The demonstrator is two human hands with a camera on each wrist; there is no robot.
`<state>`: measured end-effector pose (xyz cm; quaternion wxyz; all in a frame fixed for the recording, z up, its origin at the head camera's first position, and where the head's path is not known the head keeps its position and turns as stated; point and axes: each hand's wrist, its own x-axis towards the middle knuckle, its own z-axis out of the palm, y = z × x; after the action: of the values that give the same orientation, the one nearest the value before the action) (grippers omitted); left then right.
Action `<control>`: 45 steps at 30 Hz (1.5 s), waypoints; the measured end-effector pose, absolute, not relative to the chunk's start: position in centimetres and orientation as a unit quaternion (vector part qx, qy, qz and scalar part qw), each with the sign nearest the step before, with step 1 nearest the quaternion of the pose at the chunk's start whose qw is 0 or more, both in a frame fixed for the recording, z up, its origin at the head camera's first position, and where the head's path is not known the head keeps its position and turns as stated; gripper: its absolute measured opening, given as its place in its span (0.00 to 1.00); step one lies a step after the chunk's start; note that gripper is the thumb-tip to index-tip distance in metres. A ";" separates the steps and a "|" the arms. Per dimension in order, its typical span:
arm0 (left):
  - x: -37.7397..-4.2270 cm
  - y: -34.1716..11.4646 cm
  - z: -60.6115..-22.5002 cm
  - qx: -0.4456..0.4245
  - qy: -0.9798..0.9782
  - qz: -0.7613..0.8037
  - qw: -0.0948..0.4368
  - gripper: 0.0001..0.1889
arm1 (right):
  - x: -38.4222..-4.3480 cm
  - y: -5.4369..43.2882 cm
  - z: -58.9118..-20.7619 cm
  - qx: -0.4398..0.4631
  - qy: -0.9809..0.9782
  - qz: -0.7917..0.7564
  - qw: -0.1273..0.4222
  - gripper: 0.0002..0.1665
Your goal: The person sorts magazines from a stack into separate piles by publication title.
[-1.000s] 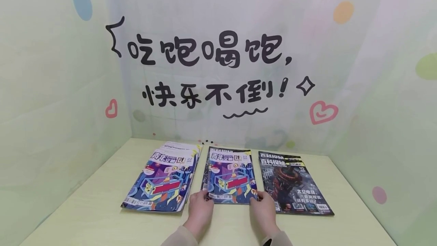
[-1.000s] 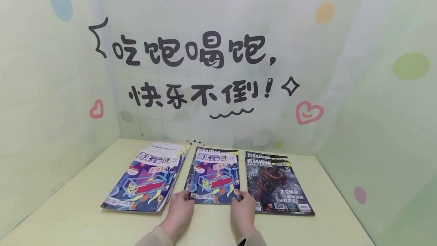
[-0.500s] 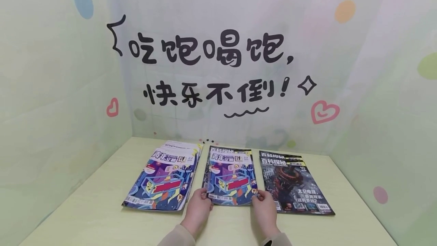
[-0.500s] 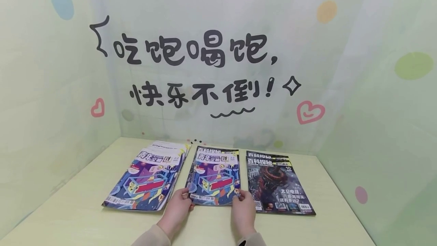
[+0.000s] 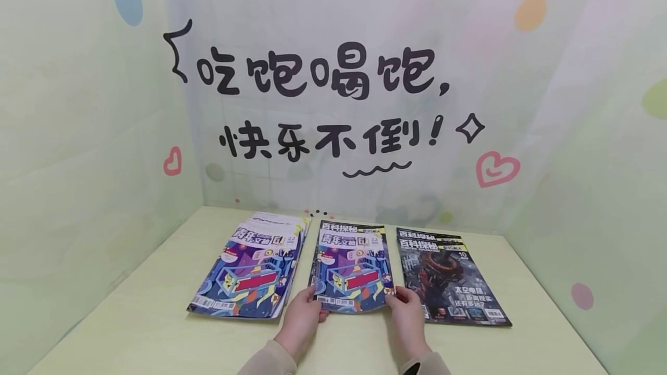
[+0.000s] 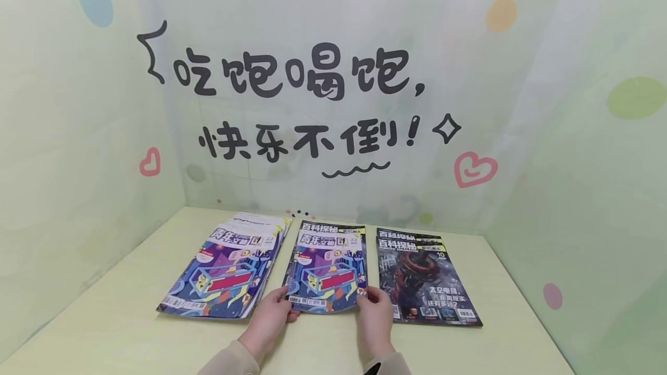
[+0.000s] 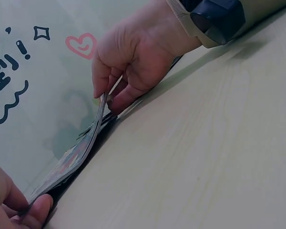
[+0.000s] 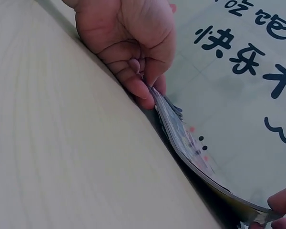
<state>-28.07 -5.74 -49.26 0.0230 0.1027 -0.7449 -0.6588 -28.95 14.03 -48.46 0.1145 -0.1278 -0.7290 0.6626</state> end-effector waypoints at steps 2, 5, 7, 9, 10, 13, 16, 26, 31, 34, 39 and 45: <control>-28.1 -5.7 -49.3 0.105 -0.741 -0.663 0.024 0.28 | -29.0 14.1 -48.5 -0.132 -0.717 0.676 0.110 0.29; -28.1 -5.7 -49.5 0.107 -0.732 -0.673 0.034 0.28 | -29.0 14.1 -48.5 -0.127 -0.703 0.692 0.102 0.30; -28.2 -5.7 -49.6 0.110 -0.724 -0.680 0.041 0.27 | -29.0 14.2 -48.7 -0.122 -0.702 0.695 0.094 0.30; -28.2 -5.7 -49.6 0.112 -0.720 -0.684 0.045 0.27 | -28.9 14.2 -48.8 -0.118 -0.704 0.695 0.082 0.30; -28.3 -5.7 -49.7 0.113 -0.719 -0.684 0.045 0.27 | -29.0 14.2 -48.8 -0.116 -0.704 0.696 0.075 0.30; -28.3 -5.7 -49.7 0.114 -0.722 -0.681 0.042 0.28 | -29.0 14.3 -48.9 -0.108 -0.710 0.693 0.062 0.32; -28.3 -5.8 -49.7 0.108 -0.730 -0.674 0.036 0.29 | -29.0 14.3 -48.9 -0.104 -0.714 0.690 0.051 0.32; -28.2 -6.1 -49.2 0.085 -0.744 -0.662 0.019 0.28 | -29.1 14.6 -48.8 -0.089 -0.711 0.697 0.032 0.28; -28.5 -6.3 -49.3 0.081 -0.738 -0.670 0.008 0.27 | -29.0 14.8 -48.7 -0.082 -0.708 0.701 0.029 0.28; -28.5 -6.4 -49.3 0.081 -0.726 -0.683 0.008 0.27 | -28.9 14.8 -48.7 -0.086 -0.701 0.707 0.028 0.29; -28.4 -6.5 -49.1 0.069 -0.691 -0.719 0.010 0.27 | -28.6 14.9 -48.4 -0.088 -0.672 0.735 0.024 0.30; -28.3 -6.7 -48.7 0.067 -0.671 -0.739 0.002 0.27 | -28.4 14.6 -48.0 -0.095 -0.650 0.753 0.029 0.29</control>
<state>-28.34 -6.71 -48.74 0.0019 0.0673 -0.6705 -0.7388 -28.37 14.59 -47.98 0.0291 -0.0952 -0.6502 0.7532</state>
